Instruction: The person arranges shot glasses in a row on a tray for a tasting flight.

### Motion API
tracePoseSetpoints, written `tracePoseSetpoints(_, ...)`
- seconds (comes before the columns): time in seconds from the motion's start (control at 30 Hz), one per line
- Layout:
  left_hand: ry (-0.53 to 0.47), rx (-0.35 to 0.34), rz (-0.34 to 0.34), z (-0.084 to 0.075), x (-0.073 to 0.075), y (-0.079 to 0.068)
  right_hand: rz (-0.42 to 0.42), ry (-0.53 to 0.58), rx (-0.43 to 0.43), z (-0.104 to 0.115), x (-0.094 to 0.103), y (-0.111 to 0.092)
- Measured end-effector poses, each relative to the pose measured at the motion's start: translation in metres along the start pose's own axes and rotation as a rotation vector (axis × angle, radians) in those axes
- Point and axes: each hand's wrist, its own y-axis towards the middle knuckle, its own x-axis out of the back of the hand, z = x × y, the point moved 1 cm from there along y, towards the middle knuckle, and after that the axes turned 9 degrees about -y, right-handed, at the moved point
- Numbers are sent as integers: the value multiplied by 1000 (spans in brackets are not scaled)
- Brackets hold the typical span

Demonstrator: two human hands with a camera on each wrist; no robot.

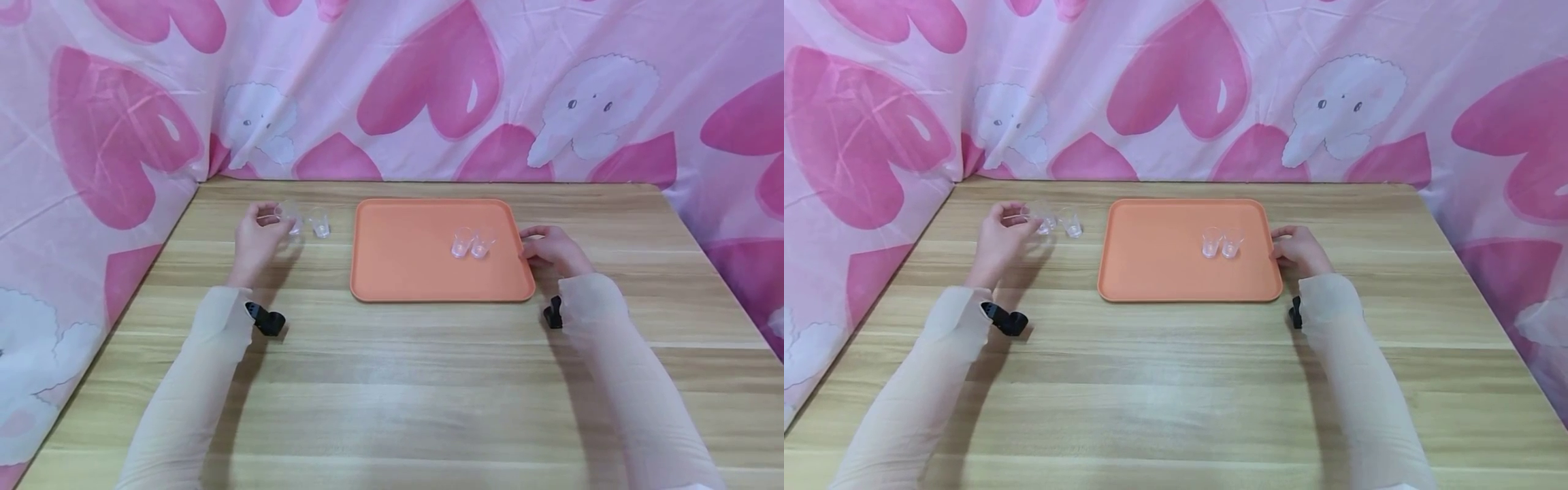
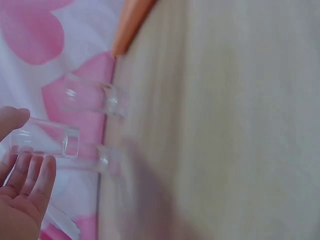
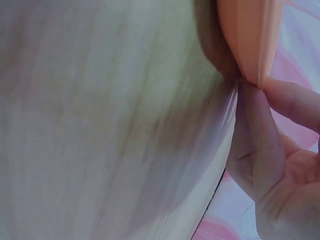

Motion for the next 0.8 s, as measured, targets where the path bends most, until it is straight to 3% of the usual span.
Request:
tracePoseSetpoints(0.2,-43,-65,-29,-21,-11,-1,5,33,12,0,0,0)
tracePoseSetpoints(0.37,-119,-86,-8,-37,-33,-7,18,37,9,-3,2,0)
tracePoseSetpoints(0.57,-167,-95,92,-46,-70,-15,27,51,11,-2,3,-1)
tracePoseSetpoints(0.8,-219,-100,232,-46,-123,-26,26,37,-14,1,3,-3)
